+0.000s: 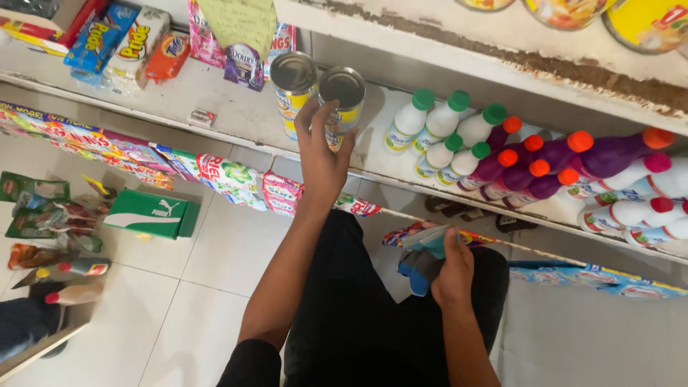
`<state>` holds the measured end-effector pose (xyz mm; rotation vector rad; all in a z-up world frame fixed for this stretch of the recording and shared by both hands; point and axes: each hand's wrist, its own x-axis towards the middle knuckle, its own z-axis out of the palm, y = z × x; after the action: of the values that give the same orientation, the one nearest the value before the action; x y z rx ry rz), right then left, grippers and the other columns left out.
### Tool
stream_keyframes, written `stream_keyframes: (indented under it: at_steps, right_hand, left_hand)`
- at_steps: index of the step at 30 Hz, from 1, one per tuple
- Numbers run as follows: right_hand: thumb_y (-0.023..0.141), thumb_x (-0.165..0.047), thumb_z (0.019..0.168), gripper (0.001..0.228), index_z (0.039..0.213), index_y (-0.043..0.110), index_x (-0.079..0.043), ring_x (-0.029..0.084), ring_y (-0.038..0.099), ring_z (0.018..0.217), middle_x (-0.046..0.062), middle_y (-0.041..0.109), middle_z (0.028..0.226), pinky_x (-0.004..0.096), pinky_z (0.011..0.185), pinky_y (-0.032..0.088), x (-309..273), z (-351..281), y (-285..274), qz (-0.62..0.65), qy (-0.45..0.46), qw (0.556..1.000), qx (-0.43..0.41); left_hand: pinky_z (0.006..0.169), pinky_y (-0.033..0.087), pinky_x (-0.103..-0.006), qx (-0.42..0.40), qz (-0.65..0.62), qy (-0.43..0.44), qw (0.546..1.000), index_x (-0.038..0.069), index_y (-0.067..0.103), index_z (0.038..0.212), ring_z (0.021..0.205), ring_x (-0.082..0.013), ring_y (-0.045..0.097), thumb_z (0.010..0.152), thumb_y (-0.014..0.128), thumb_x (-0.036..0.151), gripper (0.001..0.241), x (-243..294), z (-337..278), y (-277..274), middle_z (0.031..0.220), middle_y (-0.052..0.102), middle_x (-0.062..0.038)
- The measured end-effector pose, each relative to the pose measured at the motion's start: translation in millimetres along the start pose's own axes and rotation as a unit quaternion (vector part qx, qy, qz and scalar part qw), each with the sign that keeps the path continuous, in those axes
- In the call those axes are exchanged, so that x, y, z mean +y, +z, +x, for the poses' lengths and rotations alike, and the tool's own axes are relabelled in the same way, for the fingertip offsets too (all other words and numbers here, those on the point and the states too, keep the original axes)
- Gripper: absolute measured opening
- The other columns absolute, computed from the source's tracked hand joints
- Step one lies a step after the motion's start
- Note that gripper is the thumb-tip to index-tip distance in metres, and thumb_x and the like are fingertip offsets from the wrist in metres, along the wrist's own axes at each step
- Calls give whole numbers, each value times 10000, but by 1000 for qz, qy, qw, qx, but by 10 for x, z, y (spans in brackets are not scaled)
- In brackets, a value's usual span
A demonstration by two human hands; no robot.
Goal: Cleaning a can of condensed milk using a cloth in a grocery store.
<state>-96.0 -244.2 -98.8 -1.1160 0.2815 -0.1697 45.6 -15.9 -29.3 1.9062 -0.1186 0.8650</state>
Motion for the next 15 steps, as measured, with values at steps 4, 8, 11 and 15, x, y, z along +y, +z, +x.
stream_keyframes:
  at_steps: [4, 8, 11, 15]
  right_hand:
    - [526, -409, 1062, 581, 1210, 643, 141, 430, 735, 953, 367, 707, 1022, 576, 785, 618, 42, 19, -10, 31, 20, 999, 2]
    - [468, -329, 1090, 466, 1241, 600, 92, 318, 679, 897, 239, 697, 1115, 416, 800, 559, -68, 56, -27, 57, 61, 995, -59]
    - [453, -337, 1095, 492, 1252, 603, 104, 315, 680, 910, 255, 697, 1107, 408, 810, 557, -76, 89, -39, 53, 66, 994, -63]
    - [464, -328, 1091, 484, 1250, 597, 109, 331, 681, 907, 258, 692, 1117, 434, 817, 567, -119, 59, -18, 59, 60, 994, -66]
  left_hand:
    - [1078, 492, -520, 31, 8, 40, 999, 171, 543, 1334, 1365, -438, 497, 883, 826, 98, 538, -102, 18, 77, 1400, 417, -164]
    - [1098, 440, -473, 22, 9, 42, 999, 71, 518, 1302, 1348, -408, 482, 864, 790, 20, 518, 20, 9, 44, 1438, 425, -222]
    - [1140, 409, -479, 18, 7, 47, 999, 47, 497, 1247, 1425, -437, 443, 881, 772, 35, 458, -18, -31, 96, 1545, 361, -249]
    - [1179, 410, -493, 29, 11, 57, 998, 49, 443, 1199, 1460, -453, 429, 879, 818, 34, 494, -59, -63, 114, 1580, 334, -277]
